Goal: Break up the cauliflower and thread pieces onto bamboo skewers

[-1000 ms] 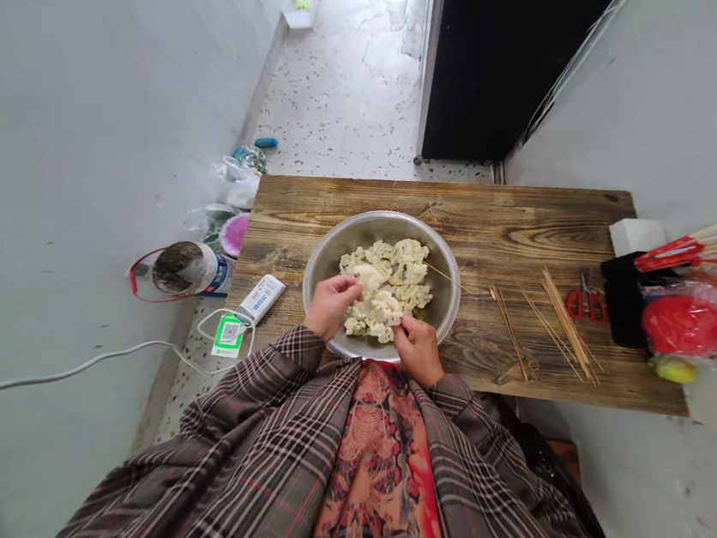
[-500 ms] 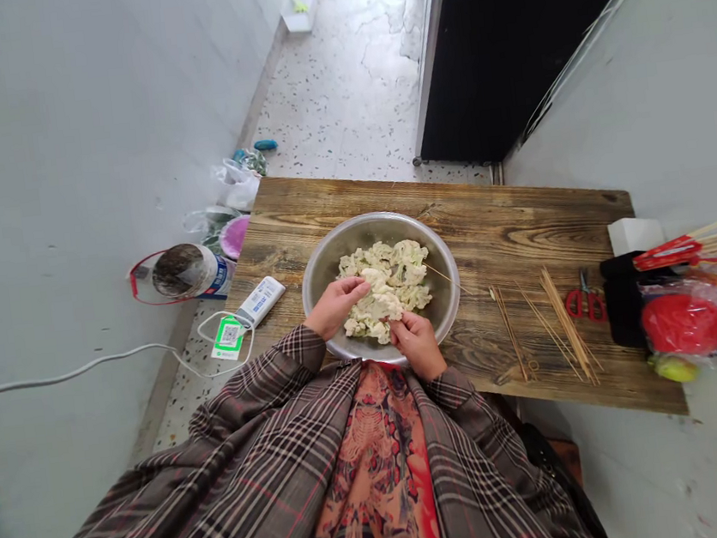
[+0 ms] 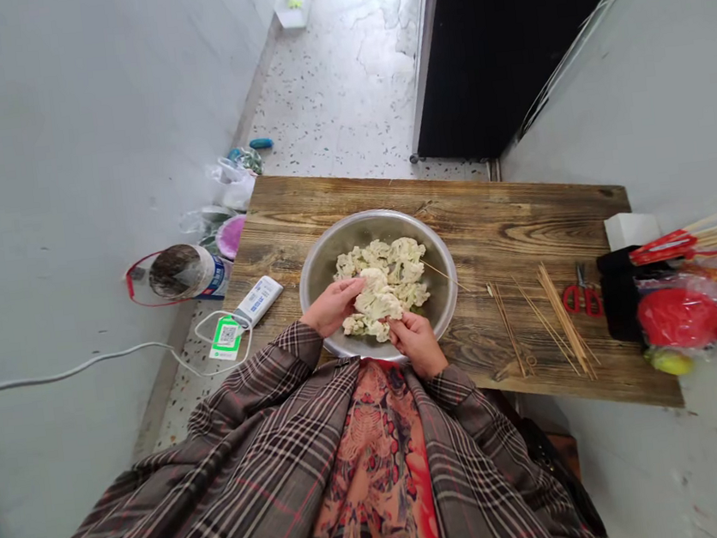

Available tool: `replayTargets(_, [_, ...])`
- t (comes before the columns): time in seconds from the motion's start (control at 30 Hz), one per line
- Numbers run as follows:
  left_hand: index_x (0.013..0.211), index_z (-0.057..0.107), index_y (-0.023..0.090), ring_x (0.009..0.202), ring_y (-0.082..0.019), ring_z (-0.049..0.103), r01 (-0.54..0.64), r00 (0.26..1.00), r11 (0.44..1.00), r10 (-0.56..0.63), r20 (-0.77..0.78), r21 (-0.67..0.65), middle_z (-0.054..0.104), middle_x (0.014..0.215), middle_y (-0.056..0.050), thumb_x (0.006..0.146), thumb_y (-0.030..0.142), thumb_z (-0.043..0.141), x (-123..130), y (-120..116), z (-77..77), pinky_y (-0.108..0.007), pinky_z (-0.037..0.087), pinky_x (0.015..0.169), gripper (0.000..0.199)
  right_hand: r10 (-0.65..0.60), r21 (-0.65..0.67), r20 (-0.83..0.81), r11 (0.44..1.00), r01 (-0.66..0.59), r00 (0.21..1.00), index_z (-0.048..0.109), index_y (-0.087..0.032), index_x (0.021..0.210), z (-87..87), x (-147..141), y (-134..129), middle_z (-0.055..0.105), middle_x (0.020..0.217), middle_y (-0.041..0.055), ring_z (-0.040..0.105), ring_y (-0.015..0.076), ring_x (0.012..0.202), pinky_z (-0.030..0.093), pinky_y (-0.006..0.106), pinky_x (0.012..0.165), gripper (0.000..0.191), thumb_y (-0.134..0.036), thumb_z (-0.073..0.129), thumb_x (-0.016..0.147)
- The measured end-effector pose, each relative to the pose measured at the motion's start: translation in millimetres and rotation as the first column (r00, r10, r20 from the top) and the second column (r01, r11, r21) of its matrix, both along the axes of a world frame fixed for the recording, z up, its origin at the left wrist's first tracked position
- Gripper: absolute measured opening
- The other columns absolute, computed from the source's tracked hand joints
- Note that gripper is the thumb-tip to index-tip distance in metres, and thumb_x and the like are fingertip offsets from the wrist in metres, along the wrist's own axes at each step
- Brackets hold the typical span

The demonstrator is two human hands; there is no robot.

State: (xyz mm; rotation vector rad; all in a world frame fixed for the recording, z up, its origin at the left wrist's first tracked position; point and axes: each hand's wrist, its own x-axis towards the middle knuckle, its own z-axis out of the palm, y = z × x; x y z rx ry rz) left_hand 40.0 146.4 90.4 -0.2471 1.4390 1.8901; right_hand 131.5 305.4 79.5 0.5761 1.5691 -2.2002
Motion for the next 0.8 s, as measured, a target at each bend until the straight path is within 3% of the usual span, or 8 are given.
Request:
replayTargets(0.17, [0.079, 0.065, 0.011, 0.058, -0.01, 0.057, -0.079, 0.997, 0.995, 0.078, 0.02, 0.059, 0.064, 0.068, -0.001, 0.064, 0.04, 0.077, 5.1, 6.7, -2.9, -0.022, 0.045, 0.058, 0.035, 0.038, 0.037, -0.001, 0.999, -0.038, 0.999, 0.061, -0.016, 0.074, -2.3, 0.6, -1.9, 0.048, 0.049, -0.0063, 0.029, 0.0038, 0.035, 0.016, 0.021, 0.036, 0.039, -0.054, 0.066, 0.071])
replayTargets(0.33, [0.08, 0.066, 0.012, 0.055, -0.011, 0.056, -0.175, 0.984, 0.983, 0.174, -0.033, -0.046, 0.063, 0.063, -0.001, 0.067, 0.04, 0.074, 3.4, 6.5, -3.4, -0.021, 0.042, 0.052, 0.032, 0.045, 0.222, -0.099, 0.975, -0.022, 0.994, 0.063, -0.017, 0.075, -12.6, 3.7, -0.8, 0.054, 0.055, -0.0038, 0.036, 0.0059, 0.039, 0.023, 0.021, 0.04, 0.036, -0.052, 0.061, 0.078])
replayTargets(0.5, [0.076, 0.068, 0.012, 0.06, -0.014, 0.058, -0.175, 0.983, 0.977, 0.165, -0.084, -0.122, 0.062, 0.06, -0.002, 0.069, 0.044, 0.072, 5.5, 8.9, -2.6, -0.023, 0.043, 0.053, 0.033, 0.083, 0.341, -0.152, 0.94, -0.026, 0.985, 0.055, -0.018, 0.055, -21.6, 7.6, -0.6, 0.045, 0.047, -0.0045, 0.032, 0.0075, 0.043, 0.024, 0.023, 0.044, 0.042, -0.051, 0.057, 0.081])
replayTargets(0.8, [0.07, 0.067, 0.012, 0.069, -0.018, 0.06, -0.146, 0.981, 0.978, 0.125, -0.147, -0.149, 0.062, 0.061, -0.003, 0.069, 0.045, 0.071, 13.5, 13.3, -12.7, -0.026, 0.045, 0.059, 0.034, 0.051, 0.437, -0.23, 0.898, 0.057, 0.972, 0.049, -0.019, 0.051, -27.9, 13.4, -3.4, 0.044, 0.048, -0.0035, 0.037, 0.0097, 0.05, 0.029, 0.024, 0.052, 0.044, -0.047, 0.054, 0.084])
